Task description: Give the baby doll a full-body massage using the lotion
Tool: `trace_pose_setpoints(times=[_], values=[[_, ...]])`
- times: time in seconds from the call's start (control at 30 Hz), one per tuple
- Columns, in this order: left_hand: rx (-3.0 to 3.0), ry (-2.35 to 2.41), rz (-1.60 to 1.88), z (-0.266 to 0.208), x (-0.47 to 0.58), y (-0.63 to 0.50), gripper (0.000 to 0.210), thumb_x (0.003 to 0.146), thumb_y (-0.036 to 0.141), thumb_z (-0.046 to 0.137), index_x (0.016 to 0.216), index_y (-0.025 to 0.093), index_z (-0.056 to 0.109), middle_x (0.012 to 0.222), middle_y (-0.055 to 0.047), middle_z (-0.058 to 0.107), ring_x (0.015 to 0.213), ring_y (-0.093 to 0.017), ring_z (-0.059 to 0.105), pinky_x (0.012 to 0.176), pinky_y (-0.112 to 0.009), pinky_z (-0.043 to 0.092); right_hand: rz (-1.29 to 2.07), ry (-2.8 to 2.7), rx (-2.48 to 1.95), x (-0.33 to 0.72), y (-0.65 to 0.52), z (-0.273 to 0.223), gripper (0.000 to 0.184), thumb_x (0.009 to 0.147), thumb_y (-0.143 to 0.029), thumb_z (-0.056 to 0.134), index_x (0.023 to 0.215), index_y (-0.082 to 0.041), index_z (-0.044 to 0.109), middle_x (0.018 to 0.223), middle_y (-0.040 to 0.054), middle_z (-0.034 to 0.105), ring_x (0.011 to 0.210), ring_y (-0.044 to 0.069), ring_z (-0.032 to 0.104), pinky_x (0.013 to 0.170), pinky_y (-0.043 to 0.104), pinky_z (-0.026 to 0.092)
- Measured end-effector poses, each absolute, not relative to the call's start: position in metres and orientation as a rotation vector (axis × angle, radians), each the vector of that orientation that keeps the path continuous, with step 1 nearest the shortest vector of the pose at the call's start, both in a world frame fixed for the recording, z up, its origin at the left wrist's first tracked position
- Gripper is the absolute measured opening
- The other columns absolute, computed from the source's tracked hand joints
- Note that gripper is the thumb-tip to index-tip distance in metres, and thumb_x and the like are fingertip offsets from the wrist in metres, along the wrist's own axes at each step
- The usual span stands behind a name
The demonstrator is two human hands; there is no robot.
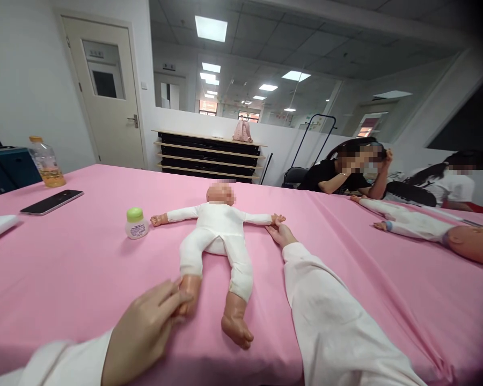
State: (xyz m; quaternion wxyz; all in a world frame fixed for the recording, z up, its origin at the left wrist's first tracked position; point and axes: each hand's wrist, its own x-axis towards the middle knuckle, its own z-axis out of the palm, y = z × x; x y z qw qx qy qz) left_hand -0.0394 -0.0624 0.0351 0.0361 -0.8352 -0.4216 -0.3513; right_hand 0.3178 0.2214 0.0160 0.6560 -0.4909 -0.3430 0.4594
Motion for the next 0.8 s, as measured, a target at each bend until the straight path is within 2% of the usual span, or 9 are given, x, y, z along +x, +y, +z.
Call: trace_pose_setpoints(times=[0.07, 0.13, 0.23, 0.33, 0.43, 0.5, 0.6, 0.7, 0.8], values=[[-2.514, -1.315, -1.135, 0.011, -0.04, -0.073, 0.023, 0.082, 0.021, 0.049, 0.101, 0.029, 0.06, 0.089, -0.002, 0.066, 0.084, -0.018, 0.064, 0.073, -0.026, 0.054, 1.044, -0.707, -1.129, 0.314, 0.223, 0.016, 0.027, 0.089, -0.021, 0.038, 0.112, -0.02, 0.05, 0.124, 0.0106, 0.052, 0.102, 0.017, 0.059, 0.083, 0.034, 0.051], [-2.464, -1.314, -1.188, 0.009, -0.037, -0.071, 0.023, 0.082, 0.021, 0.049, 0.101, 0.029, 0.06, 0.091, -0.002, 0.067, 0.089, -0.019, 0.064, 0.08, -0.029, 0.053, 1.017, -0.672, -1.127, 0.306, 0.228, 0.028, 0.028, 0.089, -0.021, 0.036, 0.113, -0.02, 0.051, 0.126, 0.0093, 0.05, 0.103, 0.015, 0.058, 0.084, 0.03, 0.049], [-2.363, -1.318, -1.327, 0.046, -0.03, -0.048, 0.025, 0.085, 0.022, 0.045, 0.103, 0.028, 0.06, 0.097, -0.004, 0.066, 0.095, -0.021, 0.062, 0.083, -0.035, 0.052, 0.944, -0.717, -1.069, 0.286, 0.238, 0.054, 0.025, 0.083, -0.022, 0.049, 0.107, -0.02, 0.056, 0.119, 0.0051, 0.057, 0.101, 0.014, 0.059, 0.088, 0.027, 0.047], [-2.468, -1.249, -1.436, 0.095, -0.013, -0.01, 0.024, 0.086, 0.02, 0.043, 0.101, 0.024, 0.061, 0.101, -0.006, 0.062, 0.101, -0.021, 0.058, 0.086, -0.035, 0.049, 0.796, -1.085, -0.983, 0.256, 0.241, 0.076, 0.026, 0.069, -0.023, 0.066, 0.093, -0.015, 0.063, 0.101, 0.0052, 0.066, 0.095, 0.017, 0.06, 0.091, 0.03, 0.045], [-2.789, -1.044, -1.356, 0.113, 0.018, 0.033, 0.026, 0.082, 0.01, 0.041, 0.092, 0.019, 0.062, 0.092, -0.004, 0.06, 0.087, -0.016, 0.058, 0.08, -0.029, 0.049, 0.745, -1.632, -1.001, 0.22, 0.235, 0.082, 0.032, 0.06, -0.026, 0.072, 0.09, -0.014, 0.068, 0.09, 0.0052, 0.069, 0.09, 0.021, 0.061, 0.089, 0.038, 0.045], [-2.969, -0.991, -1.183, 0.104, 0.04, 0.058, 0.026, 0.079, 0.006, 0.042, 0.088, 0.018, 0.062, 0.09, -0.003, 0.058, 0.08, -0.013, 0.057, 0.074, -0.025, 0.049, 0.705, -1.944, -1.01, 0.199, 0.229, 0.081, 0.035, 0.059, -0.029, 0.073, 0.091, -0.017, 0.07, 0.09, 0.0041, 0.07, 0.096, 0.024, 0.059, 0.091, 0.039, 0.043], [-3.03, -1.009, -1.004, 0.084, 0.059, 0.082, 0.023, 0.077, 0.006, 0.045, 0.085, 0.017, 0.063, 0.088, -0.003, 0.057, 0.076, -0.013, 0.055, 0.07, -0.025, 0.048, 0.667, -2.187, -1.003, 0.183, 0.226, 0.083, 0.03, 0.06, -0.032, 0.074, 0.087, -0.02, 0.072, 0.091, 0.0029, 0.07, 0.104, 0.027, 0.056, 0.094, 0.039, 0.041], [-3.002, -1.003, -1.117, 0.085, 0.05, 0.082, 0.026, 0.076, 0.004, 0.044, 0.089, 0.017, 0.062, 0.091, -0.003, 0.057, 0.078, -0.013, 0.056, 0.071, -0.025, 0.048, 0.776, -2.052, -1.064, 0.196, 0.231, 0.09, 0.029, 0.058, -0.027, 0.074, 0.085, -0.018, 0.072, 0.087, 0.0032, 0.07, 0.096, 0.026, 0.06, 0.09, 0.039, 0.044], [-2.869, -1.03, -1.363, 0.103, 0.011, 0.058, 0.027, 0.081, 0.005, 0.043, 0.096, 0.019, 0.061, 0.091, -0.003, 0.058, 0.082, -0.013, 0.057, 0.075, -0.025, 0.048, 0.869, -1.589, -1.008, 0.238, 0.236, 0.09, 0.024, 0.064, -0.025, 0.069, 0.086, -0.016, 0.068, 0.09, 0.0034, 0.069, 0.091, 0.021, 0.061, 0.089, 0.037, 0.046]])
